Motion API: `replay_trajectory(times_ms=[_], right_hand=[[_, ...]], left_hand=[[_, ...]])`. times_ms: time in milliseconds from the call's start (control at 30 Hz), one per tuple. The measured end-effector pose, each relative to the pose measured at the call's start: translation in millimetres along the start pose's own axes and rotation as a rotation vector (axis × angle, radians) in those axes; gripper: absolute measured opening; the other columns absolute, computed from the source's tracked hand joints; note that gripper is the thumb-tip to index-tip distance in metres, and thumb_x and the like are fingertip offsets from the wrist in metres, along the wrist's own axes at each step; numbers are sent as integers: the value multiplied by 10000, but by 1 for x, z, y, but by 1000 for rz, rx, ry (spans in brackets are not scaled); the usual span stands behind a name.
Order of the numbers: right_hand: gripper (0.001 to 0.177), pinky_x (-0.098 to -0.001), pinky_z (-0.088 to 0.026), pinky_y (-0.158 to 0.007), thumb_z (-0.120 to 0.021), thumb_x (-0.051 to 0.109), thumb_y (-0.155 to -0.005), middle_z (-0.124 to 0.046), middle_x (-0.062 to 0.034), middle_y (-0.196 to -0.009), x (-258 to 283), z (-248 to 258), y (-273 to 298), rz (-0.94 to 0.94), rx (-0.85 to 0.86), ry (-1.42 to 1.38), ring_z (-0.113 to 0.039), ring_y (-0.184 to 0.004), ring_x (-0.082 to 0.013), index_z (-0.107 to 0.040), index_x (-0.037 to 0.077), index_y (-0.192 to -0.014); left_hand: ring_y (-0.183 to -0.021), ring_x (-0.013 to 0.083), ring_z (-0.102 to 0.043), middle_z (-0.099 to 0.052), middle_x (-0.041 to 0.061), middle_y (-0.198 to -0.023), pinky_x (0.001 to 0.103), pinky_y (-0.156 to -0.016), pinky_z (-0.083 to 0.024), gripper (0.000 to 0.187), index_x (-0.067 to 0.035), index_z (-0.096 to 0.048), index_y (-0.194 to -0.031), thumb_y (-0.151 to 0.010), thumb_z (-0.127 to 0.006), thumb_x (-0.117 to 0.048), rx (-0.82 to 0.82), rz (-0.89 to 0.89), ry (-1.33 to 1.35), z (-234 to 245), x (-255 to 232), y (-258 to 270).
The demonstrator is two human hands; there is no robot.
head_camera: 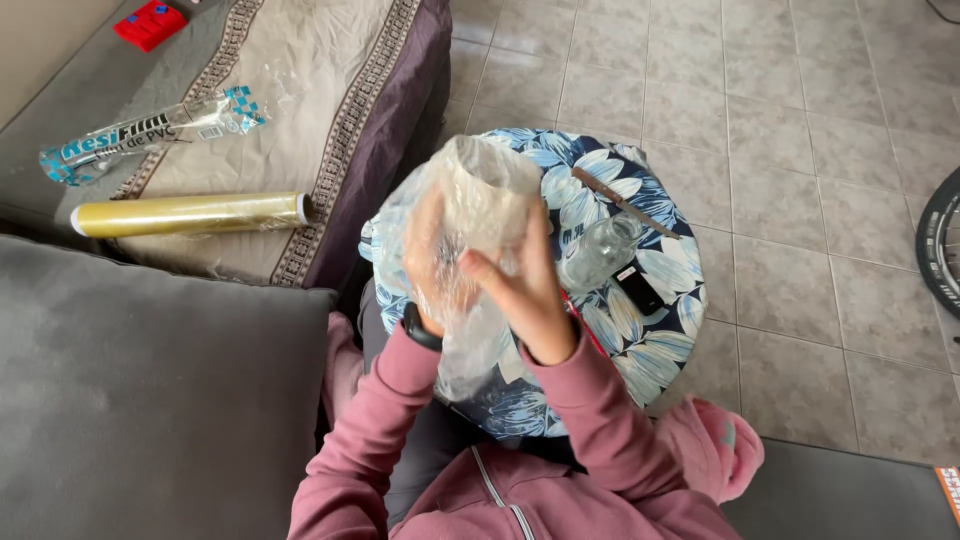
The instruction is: Unwrapping, kneading, and shaping clay at a table.
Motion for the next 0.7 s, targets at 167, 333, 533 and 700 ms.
replay_trajectory(times_ms=[167, 333, 533, 700], right_hand=[[748, -397, -440, -1027, -785, 213, -889, -521, -198, -1359, -25, 5, 2, -93, -164, -239, -535, -1202, -298, -372, -22, -1468], [707, -394, -500, -1015, -854, 302, -834, -622, -96, -1278, -66, 43, 18, -331, -448, -186, -602, -1136, -182, -533, 40, -1407], [509, -330, -572, -911, -842, 251, -879, -680, -62, -1121, -74, 66, 12, -331, -605, -300, -658, -1001, -132, -628, 74, -1306], [535, -386, -534, -935, -857, 241, -877, -642, -89, -1129, -89, 58, 11, -346, -617, -178, -593, -1022, -159, -591, 23, -1286]], left_hand=[[-1229, 375, -644, -672, 219, -1348, 490, -1073, -476, 570, 30, -643, -1349, -969, -580, -390, 67, -125, -7, -16, -6, 21], [-1309, 617, -481, -480, 445, -1417, 666, -1128, -394, 792, 173, -435, -1425, -776, -807, -88, 607, 62, 167, -26, -53, -11], [-1374, 464, -523, -481, 256, -1537, 553, -1138, -430, 476, 41, -594, -1365, -982, -680, -230, 566, 534, 541, 1, -6, -12], [-993, 393, -690, -677, 148, -1091, 478, -870, -540, 350, -14, -636, -904, -992, -686, -349, 515, 75, -232, -2, -36, -18]])
Point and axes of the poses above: each hand's wrist, its own y-axis away from the middle knuckle, its own z-axis out of the back of the hand, x = y × z, the point moved 10 cm from there along -y, towards the middle knuckle
